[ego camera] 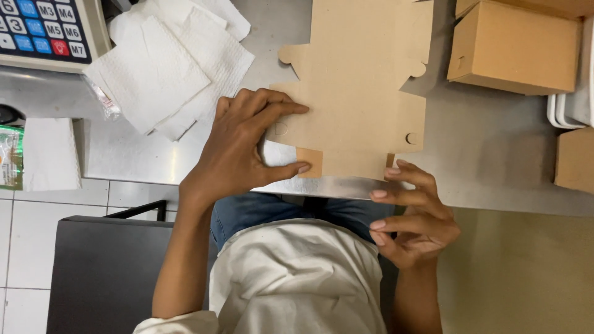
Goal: The person folds a flat cardboard box blank on a stainless steel table, pressing down tabs and tucking flaps to form the box structure. The hands manipulate the cardboard by hand without tools, working through multiple folds and creases to assemble the box.
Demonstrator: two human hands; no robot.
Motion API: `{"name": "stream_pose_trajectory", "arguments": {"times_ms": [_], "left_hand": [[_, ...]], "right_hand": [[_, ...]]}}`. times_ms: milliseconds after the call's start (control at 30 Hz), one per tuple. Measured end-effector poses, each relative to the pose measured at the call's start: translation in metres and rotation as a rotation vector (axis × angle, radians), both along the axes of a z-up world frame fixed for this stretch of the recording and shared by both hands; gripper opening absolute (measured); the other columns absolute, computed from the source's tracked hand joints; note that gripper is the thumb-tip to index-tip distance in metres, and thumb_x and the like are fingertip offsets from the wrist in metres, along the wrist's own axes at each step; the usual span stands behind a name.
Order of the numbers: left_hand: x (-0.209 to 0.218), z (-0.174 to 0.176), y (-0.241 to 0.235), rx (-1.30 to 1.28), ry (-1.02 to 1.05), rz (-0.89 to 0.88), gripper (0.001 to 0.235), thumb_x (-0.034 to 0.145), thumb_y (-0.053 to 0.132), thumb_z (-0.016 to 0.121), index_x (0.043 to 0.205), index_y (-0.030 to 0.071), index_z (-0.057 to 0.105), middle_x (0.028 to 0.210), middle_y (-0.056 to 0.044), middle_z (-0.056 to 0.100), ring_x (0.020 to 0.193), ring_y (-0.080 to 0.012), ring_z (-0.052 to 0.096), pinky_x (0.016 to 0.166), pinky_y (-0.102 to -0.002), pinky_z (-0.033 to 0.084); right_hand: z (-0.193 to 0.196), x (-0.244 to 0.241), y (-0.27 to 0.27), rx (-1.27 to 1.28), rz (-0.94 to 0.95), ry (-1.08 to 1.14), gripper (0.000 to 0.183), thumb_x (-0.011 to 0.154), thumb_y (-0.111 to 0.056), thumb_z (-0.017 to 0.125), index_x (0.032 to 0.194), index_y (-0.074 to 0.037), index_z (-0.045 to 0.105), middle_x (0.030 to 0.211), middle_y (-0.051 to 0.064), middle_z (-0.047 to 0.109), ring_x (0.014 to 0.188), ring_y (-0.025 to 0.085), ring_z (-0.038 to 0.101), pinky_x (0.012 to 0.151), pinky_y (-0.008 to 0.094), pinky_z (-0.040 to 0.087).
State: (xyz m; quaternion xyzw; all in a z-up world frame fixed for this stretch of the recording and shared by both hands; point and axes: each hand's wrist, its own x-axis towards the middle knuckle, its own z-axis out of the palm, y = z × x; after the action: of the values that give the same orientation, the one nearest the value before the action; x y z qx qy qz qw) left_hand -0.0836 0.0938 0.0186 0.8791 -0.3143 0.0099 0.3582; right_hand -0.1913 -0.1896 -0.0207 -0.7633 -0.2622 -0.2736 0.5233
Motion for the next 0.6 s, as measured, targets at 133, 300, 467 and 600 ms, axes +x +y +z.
{"name": "stream_pose_trajectory", "arguments": {"times_ms": [133, 300, 467, 600], "left_hand": [[0.000, 0.001, 0.000, -0.002, 0.014, -0.003, 0.067, 0.085, 0.056, 0.080, 0.138, 0.021, 0.061, 0.129, -0.001, 0.058, 0.114, -0.0229, 0.051, 0.091, -0.041, 0.030], [0.000, 0.004, -0.002, -0.010, 0.017, 0.009, 0.066, 0.084, 0.053, 0.083, 0.137, 0.020, 0.063, 0.130, -0.001, 0.061, 0.116, -0.0217, 0.053, 0.092, -0.041, 0.031], [0.000, 0.002, -0.002, 0.004, 0.009, 0.006, 0.070, 0.082, 0.053, 0.086, 0.139, 0.020, 0.062, 0.133, -0.002, 0.059, 0.118, -0.0220, 0.052, 0.094, -0.041, 0.030], [0.000, 0.002, -0.003, 0.022, 0.032, 0.019, 0.070, 0.081, 0.052, 0.087, 0.139, 0.019, 0.063, 0.134, -0.001, 0.059, 0.118, -0.0229, 0.052, 0.095, -0.041, 0.030]], "right_hand": [[0.014, -0.016, 0.003, -0.039, -0.042, 0.058, 0.011, 0.088, -0.027, 0.068, 0.081, -0.019, 0.067, 0.098, 0.005, 0.074, 0.114, 0.032, 0.068, 0.116, 0.054, 0.050], [0.029, -0.027, 0.013, -0.158, 0.104, 0.127, 0.009, 0.083, -0.018, 0.071, 0.075, -0.015, 0.069, 0.097, 0.005, 0.078, 0.090, 0.023, 0.070, 0.083, 0.038, 0.055], [0.011, -0.041, 0.012, -0.222, 0.212, 0.270, 0.003, 0.086, -0.012, 0.071, 0.084, -0.013, 0.070, 0.087, -0.001, 0.075, 0.076, 0.016, 0.065, 0.071, 0.030, 0.048], [0.002, -0.042, 0.012, -0.224, 0.278, 0.317, 0.007, 0.086, -0.006, 0.071, 0.084, -0.008, 0.065, 0.082, 0.003, 0.068, 0.071, 0.019, 0.058, 0.068, 0.033, 0.047]]}}
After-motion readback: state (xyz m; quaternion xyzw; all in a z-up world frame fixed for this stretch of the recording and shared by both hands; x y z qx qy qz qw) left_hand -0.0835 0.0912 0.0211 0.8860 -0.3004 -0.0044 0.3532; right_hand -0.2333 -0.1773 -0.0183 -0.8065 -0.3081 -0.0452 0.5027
